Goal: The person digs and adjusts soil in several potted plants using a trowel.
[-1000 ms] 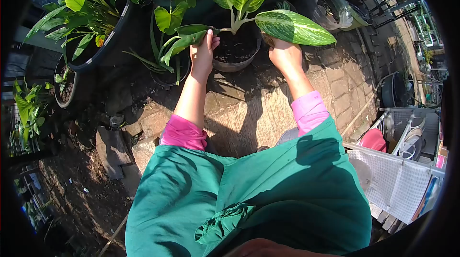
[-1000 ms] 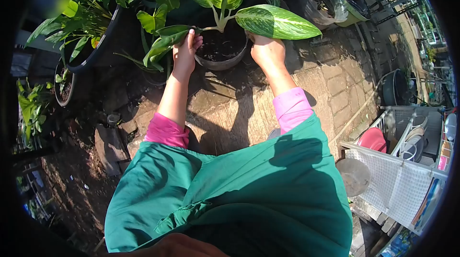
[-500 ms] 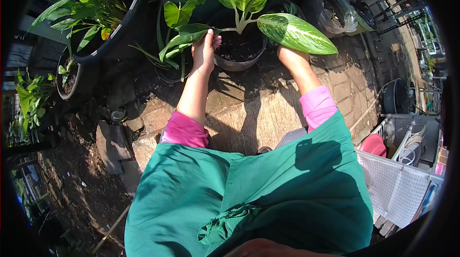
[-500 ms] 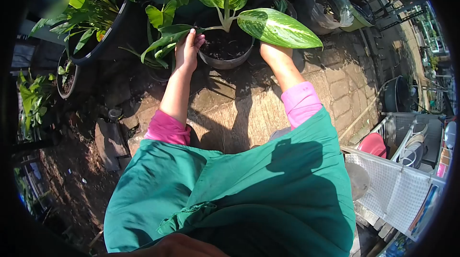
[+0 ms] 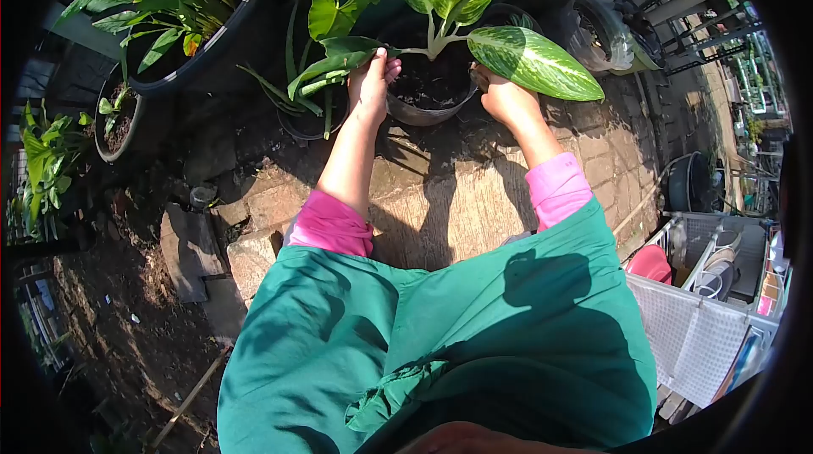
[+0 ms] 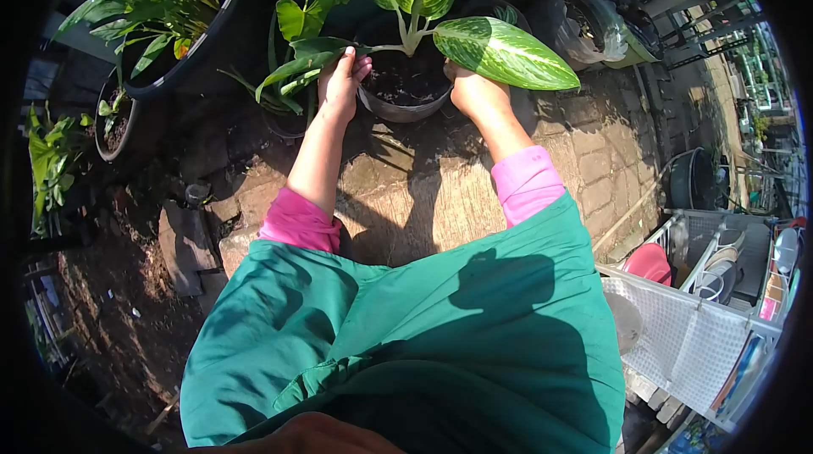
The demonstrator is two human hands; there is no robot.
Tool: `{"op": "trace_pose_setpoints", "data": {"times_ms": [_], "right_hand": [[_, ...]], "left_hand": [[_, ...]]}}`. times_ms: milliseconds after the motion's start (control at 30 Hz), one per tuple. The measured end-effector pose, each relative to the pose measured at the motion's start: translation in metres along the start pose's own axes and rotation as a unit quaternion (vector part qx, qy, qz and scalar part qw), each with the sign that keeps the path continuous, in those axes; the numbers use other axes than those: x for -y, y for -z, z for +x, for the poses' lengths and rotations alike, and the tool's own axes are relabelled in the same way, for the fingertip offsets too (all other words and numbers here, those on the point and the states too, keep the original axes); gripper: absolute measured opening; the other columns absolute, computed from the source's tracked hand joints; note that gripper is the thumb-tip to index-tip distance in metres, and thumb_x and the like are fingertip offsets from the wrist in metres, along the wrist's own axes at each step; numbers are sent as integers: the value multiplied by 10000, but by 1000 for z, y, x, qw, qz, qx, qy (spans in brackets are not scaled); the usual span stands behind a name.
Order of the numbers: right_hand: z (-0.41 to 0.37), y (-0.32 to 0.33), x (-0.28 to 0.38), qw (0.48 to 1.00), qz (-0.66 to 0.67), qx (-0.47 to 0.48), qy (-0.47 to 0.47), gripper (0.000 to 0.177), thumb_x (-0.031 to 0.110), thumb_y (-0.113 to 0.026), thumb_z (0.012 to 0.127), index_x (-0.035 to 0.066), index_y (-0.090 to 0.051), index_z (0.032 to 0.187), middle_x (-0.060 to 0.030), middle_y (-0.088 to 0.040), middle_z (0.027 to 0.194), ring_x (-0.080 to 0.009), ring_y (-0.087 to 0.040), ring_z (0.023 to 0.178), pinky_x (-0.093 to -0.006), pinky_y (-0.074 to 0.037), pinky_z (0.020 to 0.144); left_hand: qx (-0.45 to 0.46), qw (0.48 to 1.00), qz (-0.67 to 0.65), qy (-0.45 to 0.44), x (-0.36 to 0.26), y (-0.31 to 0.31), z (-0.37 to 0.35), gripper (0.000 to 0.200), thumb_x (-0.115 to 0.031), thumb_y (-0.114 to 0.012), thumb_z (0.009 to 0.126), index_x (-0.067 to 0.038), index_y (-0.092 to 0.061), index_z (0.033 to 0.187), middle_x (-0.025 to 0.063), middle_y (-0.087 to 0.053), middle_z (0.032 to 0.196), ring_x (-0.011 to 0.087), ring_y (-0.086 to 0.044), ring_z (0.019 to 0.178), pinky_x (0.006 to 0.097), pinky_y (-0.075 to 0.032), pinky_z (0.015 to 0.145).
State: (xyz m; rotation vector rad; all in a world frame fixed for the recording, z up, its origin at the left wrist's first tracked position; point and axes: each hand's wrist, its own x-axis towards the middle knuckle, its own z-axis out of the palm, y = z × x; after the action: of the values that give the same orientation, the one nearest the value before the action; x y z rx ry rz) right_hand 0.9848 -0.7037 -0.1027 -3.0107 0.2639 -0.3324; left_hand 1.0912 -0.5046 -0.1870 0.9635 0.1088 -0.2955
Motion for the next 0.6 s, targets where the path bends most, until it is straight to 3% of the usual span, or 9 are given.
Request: {"op": "trace_pose_setpoints", "data": {"times_ms": [33, 67, 167, 200, 300, 367, 433, 567, 600], "right_hand": [[0, -8, 1, 998, -33, 8, 48, 269, 196, -594, 848, 74, -626, 1085, -189, -614, 1109, -369, -561, 1052, -461, -422, 916], [3, -13, -2, 998, -37, 44, -7, 294, 215, -616, 832, 84, -625, 1095, -187, -592, 1165, -370, -534, 1105, -464, -404, 945], [4, 19, -10, 996, 19, 75, -35, 365, 177, -615, 809, 72, -592, 1158, -197, -570, 1213, -371, -503, 1162, -461, -384, 977], [-8, 17, -21, 1000, -12, 7, 4, 433, 131, -603, 781, 55, -564, 1206, -200, -568, 1226, -373, -509, 1165, -444, -394, 979], [-30, 42, -8, 1000, -7, -12, -25, 465, 110, -585, 766, 38, -555, 1225, -191, -576, 1224, -375, -524, 1148, -428, -400, 988], [-24, 47, 6, 980, 27, 175, -87, 508, 113, -635, 707, 93, -608, 1214, -208, -594, 1198, -336, -546, 1150, -381, -415, 988], [-16, 34, 13, 963, 54, 223, -142, 485, 114, -636, 702, 101, -628, 1187, -212, -633, 1109, -339, -597, 1066, -376, -460, 932], [-15, 70, 9, 975, 67, 185, -99, 356, 92, -620, 712, 98, -666, 1065, -186, -662, 1013, -332, -630, 975, -418, -489, 859], [-14, 79, 9, 975, 9, 192, -112, 450, 144, -685, 696, 78, -641, 1139, -185, -654, 1066, -313, -622, 1015, -384, -476, 890]], "left_hand": [[-1, 1000, -1, 1, -1, 0, 0, 218, -176, -586, 931, -5, -544, 1058, 100, -612, 929, 202, -636, 838, 310, -550, 766], [1, 1000, 3, 4, -1, 0, 0, 219, -178, -584, 932, -3, -545, 1058, 103, -613, 931, 203, -636, 837, 310, -550, 765], [6, 1000, 7, 11, -4, 0, -2, 226, -184, -582, 934, 0, -544, 1059, 108, -614, 940, 205, -635, 846, 311, -547, 773], [10, 1000, 10, 16, -5, 0, -2, 231, -188, -581, 935, 2, -543, 1060, 111, -615, 945, 205, -634, 856, 314, -545, 780], [22, 999, 2, 26, -2, 2, 1, 236, -195, -572, 942, 6, -544, 1063, 118, -616, 960, 205, -630, 885, 322, -539, 806], [28, 999, -1, 27, 0, 2, 2, 236, -196, -567, 946, 7, -549, 1065, 120, -617, 972, 204, -629, 896, 326, -537, 816], [36, 999, -3, 26, 3, 2, 5, 237, -198, -562, 950, 8, -553, 1067, 121, -618, 984, 203, -627, 906, 329, -534, 825], [14, 999, -27, 34, 3, 0, 7, 231, -188, -559, 952, 13, -571, 1066, 112, -627, 994, 201, -630, 905, 316, -538, 820], [9, 999, -37, 25, 1, 0, 6, 206, -158, -568, 942, 16, -574, 1052, 111, -627, 957, 196, -640, 858, 300, -552, 774]]}}
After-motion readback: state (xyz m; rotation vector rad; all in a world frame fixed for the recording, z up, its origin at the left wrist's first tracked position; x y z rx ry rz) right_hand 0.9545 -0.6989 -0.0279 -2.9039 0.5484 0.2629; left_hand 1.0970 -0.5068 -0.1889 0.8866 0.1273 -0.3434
